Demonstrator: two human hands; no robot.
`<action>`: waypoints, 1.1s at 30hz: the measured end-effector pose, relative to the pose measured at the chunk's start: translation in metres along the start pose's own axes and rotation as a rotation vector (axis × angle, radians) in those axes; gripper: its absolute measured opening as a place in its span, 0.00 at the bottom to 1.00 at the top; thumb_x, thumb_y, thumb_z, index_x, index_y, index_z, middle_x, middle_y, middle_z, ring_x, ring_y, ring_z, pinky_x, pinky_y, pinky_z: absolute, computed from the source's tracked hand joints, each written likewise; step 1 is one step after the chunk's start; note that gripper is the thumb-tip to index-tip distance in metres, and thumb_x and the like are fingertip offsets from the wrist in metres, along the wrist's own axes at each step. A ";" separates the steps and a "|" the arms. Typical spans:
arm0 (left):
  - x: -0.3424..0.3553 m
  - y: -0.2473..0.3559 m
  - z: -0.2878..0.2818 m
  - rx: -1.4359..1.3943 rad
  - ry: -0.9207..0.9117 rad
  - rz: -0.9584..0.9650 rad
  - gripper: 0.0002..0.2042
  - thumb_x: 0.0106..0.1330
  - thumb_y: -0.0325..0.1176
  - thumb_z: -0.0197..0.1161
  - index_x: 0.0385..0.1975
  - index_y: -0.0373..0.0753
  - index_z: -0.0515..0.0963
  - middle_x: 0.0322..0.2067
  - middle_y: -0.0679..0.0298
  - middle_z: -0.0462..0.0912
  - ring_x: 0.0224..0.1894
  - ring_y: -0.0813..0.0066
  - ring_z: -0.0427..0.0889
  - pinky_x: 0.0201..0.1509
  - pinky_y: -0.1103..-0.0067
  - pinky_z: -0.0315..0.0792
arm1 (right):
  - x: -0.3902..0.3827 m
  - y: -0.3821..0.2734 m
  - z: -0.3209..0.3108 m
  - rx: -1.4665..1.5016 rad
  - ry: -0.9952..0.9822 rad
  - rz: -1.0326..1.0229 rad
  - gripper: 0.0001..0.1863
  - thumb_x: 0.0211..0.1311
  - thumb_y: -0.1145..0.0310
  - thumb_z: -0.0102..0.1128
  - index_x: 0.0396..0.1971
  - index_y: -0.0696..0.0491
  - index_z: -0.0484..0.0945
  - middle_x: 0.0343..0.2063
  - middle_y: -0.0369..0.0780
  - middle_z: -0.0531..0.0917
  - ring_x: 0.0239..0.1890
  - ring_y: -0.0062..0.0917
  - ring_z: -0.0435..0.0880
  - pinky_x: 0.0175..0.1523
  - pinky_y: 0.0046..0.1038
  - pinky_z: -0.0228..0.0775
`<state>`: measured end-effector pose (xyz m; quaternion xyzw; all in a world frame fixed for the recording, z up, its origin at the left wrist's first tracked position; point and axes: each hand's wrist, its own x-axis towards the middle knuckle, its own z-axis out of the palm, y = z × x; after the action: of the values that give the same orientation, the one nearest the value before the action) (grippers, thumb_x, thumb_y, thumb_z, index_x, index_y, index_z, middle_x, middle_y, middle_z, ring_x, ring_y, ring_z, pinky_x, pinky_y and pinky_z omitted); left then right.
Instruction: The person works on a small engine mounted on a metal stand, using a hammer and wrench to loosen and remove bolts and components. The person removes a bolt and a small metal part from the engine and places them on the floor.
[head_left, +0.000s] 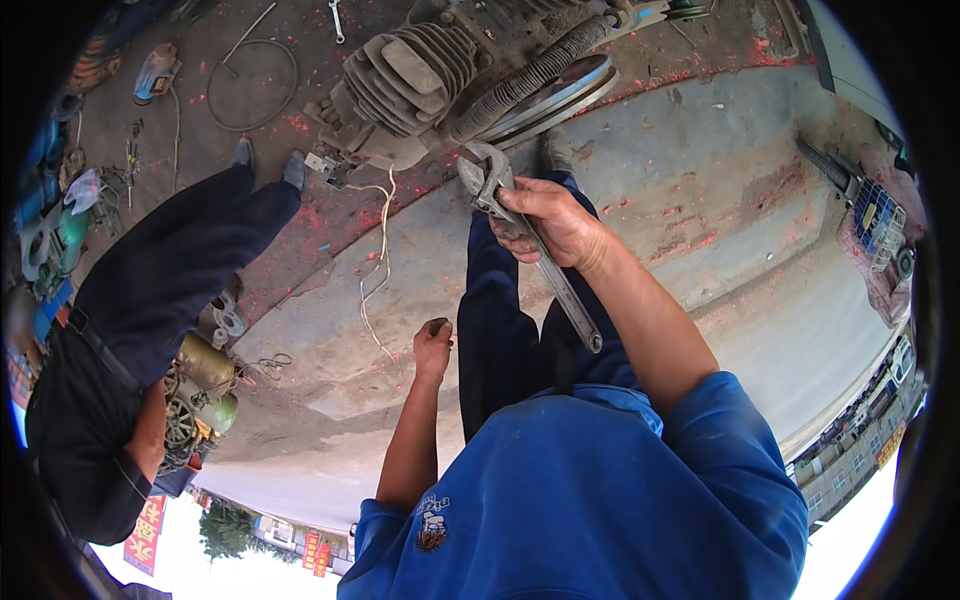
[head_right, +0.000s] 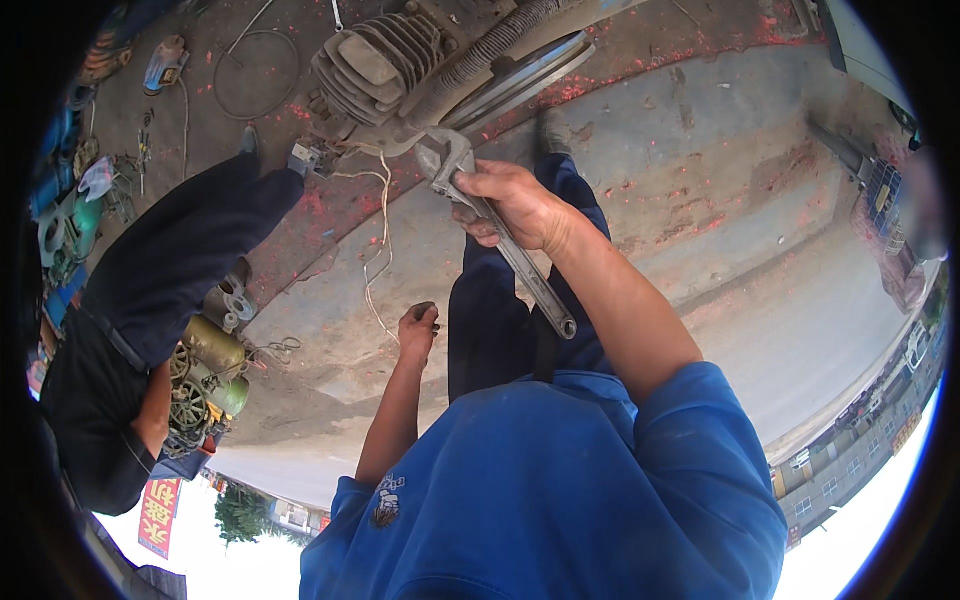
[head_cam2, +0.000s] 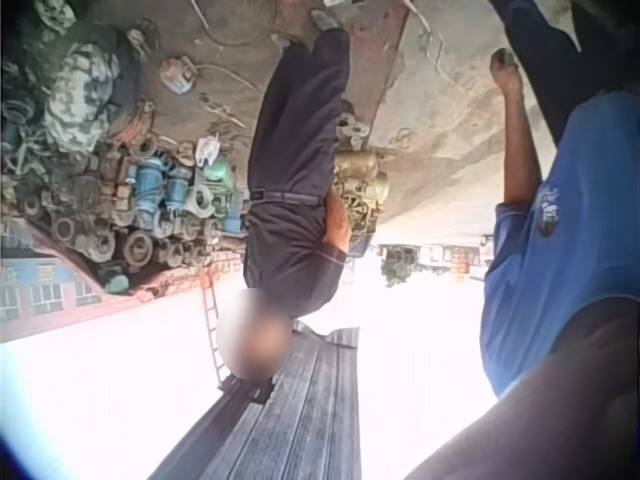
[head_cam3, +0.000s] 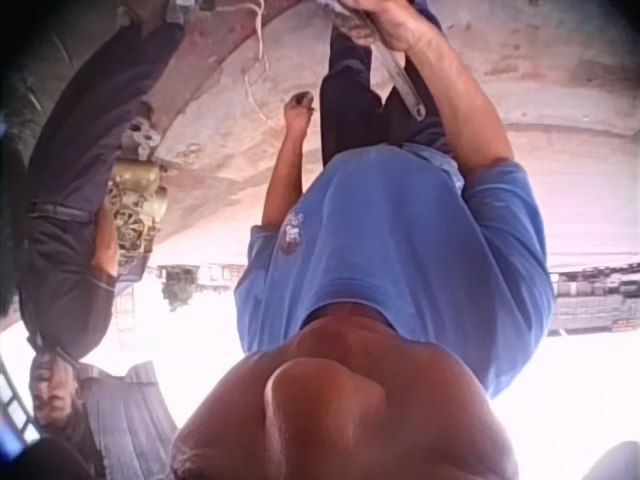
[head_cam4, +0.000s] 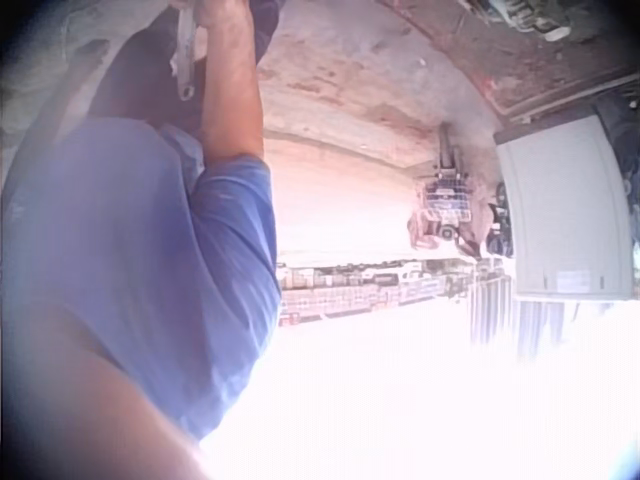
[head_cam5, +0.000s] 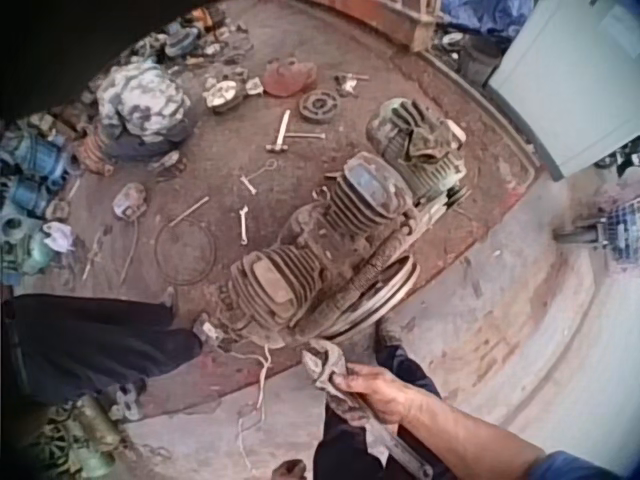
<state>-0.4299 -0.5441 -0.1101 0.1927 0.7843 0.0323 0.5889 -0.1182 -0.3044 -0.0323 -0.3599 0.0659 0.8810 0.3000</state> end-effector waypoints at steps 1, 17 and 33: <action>0.002 0.003 0.000 -0.012 0.001 0.008 0.13 0.69 0.37 0.63 0.47 0.35 0.82 0.34 0.64 0.84 0.29 0.77 0.79 0.33 0.79 0.73 | 0.000 -0.001 -0.001 0.001 -0.007 -0.007 0.14 0.71 0.58 0.59 0.42 0.55 0.72 0.24 0.40 0.75 0.18 0.20 0.69 0.16 0.23 0.55; 0.010 -0.005 -0.010 -0.073 -0.045 -0.033 0.13 0.70 0.35 0.62 0.47 0.34 0.81 0.34 0.64 0.83 0.30 0.78 0.79 0.33 0.80 0.74 | 0.022 0.009 0.046 0.065 0.227 -0.041 0.19 0.71 0.49 0.59 0.36 0.51 0.71 0.22 0.37 0.74 0.16 0.18 0.67 0.18 0.22 0.58; 0.000 0.045 -0.013 -0.009 0.009 0.082 0.14 0.69 0.37 0.62 0.47 0.35 0.81 0.34 0.65 0.84 0.28 0.77 0.79 0.33 0.79 0.73 | 0.002 0.010 0.043 0.075 0.229 -0.031 0.12 0.74 0.56 0.55 0.39 0.49 0.71 0.24 0.38 0.75 0.19 0.20 0.68 0.21 0.24 0.59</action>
<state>-0.4300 -0.5001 -0.0940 0.2219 0.7781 0.0610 0.5845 -0.1509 -0.2974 -0.0028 -0.4478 0.1270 0.8262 0.3174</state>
